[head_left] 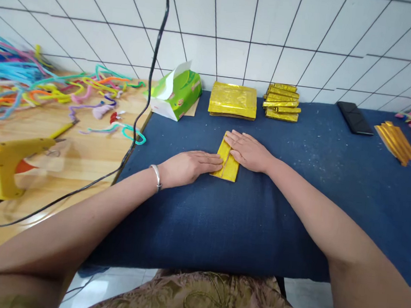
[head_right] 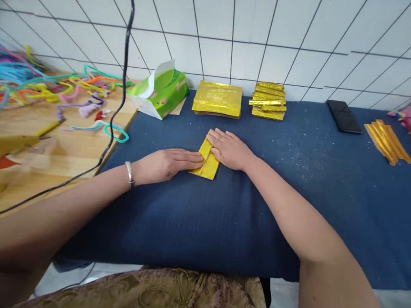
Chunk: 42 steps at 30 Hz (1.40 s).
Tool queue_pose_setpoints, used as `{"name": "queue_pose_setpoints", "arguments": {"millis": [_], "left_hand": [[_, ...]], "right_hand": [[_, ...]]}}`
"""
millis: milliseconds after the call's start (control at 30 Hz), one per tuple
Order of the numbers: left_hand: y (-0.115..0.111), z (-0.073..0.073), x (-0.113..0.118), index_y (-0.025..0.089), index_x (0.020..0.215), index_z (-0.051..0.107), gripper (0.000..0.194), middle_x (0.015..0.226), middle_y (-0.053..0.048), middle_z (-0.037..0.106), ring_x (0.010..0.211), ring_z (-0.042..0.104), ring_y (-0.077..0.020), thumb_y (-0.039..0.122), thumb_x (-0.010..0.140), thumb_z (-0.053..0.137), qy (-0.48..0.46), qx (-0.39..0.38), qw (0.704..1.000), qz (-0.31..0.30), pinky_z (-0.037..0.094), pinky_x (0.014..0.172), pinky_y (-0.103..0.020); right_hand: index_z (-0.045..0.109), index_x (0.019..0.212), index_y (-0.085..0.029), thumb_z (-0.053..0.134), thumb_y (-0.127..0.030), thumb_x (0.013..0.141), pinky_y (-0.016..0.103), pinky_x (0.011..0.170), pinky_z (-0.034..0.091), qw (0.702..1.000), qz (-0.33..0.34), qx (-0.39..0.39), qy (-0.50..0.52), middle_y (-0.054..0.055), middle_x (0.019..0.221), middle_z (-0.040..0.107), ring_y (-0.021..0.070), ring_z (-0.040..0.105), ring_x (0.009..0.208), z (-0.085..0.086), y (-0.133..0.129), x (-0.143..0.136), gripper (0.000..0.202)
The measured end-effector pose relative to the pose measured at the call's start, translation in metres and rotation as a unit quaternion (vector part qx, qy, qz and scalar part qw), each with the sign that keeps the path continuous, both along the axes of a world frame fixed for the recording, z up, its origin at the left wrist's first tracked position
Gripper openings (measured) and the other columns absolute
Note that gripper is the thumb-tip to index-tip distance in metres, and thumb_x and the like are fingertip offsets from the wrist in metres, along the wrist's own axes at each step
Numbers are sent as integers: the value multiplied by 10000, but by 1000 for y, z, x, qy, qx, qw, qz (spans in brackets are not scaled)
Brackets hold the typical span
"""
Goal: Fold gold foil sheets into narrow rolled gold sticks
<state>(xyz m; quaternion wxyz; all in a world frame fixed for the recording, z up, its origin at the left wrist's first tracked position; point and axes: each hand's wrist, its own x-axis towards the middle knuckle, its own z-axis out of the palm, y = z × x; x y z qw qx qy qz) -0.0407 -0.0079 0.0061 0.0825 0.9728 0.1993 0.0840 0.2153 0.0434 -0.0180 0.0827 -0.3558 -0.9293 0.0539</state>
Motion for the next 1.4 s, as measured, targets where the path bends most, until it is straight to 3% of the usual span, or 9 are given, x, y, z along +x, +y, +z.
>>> {"name": "queue_pose_setpoints", "arguments": {"millis": [200,300,600,733,867,967,1100,1400], "left_hand": [[-2,1,1,200,1294,482,439,1336,-47,511,1272,423,-149,130,878,363,-17,-14,1000,6,330,1083,-361],[0,-1,3,199,1337,433,459,1303,-68,531,1221,466,-168,171,882,380,-35,-11,999,25,357,1045,-366],[2,3,10,281,1331,447,486,1264,-67,506,1109,469,-225,201,852,410,37,5,999,29,353,951,-388],[0,5,10,291,1336,436,508,1245,-69,508,1090,464,-227,196,838,424,33,-6,999,33,345,937,-383],[1,7,9,292,1347,419,519,1247,-68,506,1082,464,-225,196,837,421,24,-21,999,27,339,933,-382],[2,7,9,283,1333,441,509,1240,-65,512,1077,467,-227,207,829,431,18,-26,999,25,337,933,-386],[3,7,9,242,1289,495,485,1239,-75,513,1075,471,-240,243,805,470,14,-27,999,26,341,933,-393],[4,6,9,252,1319,465,544,1225,-84,525,1071,485,-249,441,813,525,-15,-49,998,23,349,930,-395]], "right_hand": [[260,1438,-195,244,-381,934,430,1116,202,1000,-2,8,-12,28,1508,241,210,205,1386,4,-3,-1,538],[251,1441,-201,253,-383,931,436,1115,206,1000,1,9,-16,28,1506,246,212,207,1386,5,-2,0,542],[284,1428,-180,290,-376,932,442,1107,229,999,3,33,-20,54,1497,268,226,221,1381,10,-4,-1,533],[355,1390,-148,381,-338,922,449,1101,232,995,13,100,-21,91,1485,292,245,215,1382,26,-28,5,506],[422,1342,-156,402,-194,919,450,1045,307,987,57,145,-48,107,1397,441,241,324,1334,41,-65,16,425],[418,1338,-163,392,-118,915,449,992,352,980,96,165,-65,106,1359,488,239,380,1296,46,-85,19,426],[420,1328,-198,389,-107,918,428,889,401,974,111,191,-51,96,1315,530,235,464,1203,45,-91,12,422],[603,1074,-202,409,-200,917,363,756,382,982,13,185,-30,79,1014,643,208,522,919,30,-95,4,250]]}}
